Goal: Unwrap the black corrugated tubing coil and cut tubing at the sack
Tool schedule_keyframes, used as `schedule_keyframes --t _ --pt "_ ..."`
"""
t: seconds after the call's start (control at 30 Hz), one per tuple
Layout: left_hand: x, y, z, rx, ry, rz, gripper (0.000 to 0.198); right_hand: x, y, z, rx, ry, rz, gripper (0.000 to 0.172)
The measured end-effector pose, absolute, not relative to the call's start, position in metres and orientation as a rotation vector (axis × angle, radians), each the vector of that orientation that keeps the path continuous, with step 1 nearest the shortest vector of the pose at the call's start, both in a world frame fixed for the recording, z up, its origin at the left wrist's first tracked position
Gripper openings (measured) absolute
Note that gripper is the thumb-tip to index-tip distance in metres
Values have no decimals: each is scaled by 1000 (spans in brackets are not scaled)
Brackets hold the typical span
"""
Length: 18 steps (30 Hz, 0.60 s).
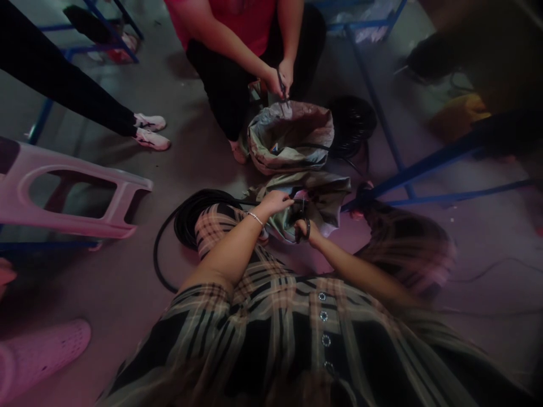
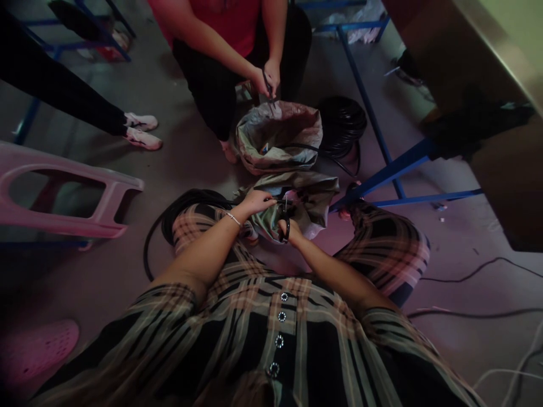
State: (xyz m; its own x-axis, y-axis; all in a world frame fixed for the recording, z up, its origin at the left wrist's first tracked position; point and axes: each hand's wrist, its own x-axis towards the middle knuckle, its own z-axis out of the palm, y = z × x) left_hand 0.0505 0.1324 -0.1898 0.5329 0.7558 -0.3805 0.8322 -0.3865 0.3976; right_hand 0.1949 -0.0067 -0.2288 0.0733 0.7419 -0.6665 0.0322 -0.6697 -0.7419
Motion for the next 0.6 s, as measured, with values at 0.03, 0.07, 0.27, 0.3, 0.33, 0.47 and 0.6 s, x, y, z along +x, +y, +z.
schedule_keyframes --t 0.03,0.07,0.27,0.3,0.33,0.47,0.6 --pt "48 134 -189 2230 1289 -184 39 195 -7 -227 -1794 -770 1646 12" --pt "46 136 -189 2232 1291 -184 38 195 -6 -226 -1788 -765 1644 12" --pt "36 146 -193 2230 1323 -221 36 194 -4 -230 -1763 -647 1674 10" --pt "36 147 -194 2225 1330 -225 36 194 -4 -231 -1766 -630 1678 10" --pt "37 146 -194 2221 1335 -228 36 194 -4 -232 -1766 -621 1682 10" --pt "41 142 -190 2229 1331 -240 37 194 -5 -231 -1739 -638 1680 12" --pt "44 138 -186 2235 1337 -269 38 195 -6 -228 -1759 -655 1653 11"
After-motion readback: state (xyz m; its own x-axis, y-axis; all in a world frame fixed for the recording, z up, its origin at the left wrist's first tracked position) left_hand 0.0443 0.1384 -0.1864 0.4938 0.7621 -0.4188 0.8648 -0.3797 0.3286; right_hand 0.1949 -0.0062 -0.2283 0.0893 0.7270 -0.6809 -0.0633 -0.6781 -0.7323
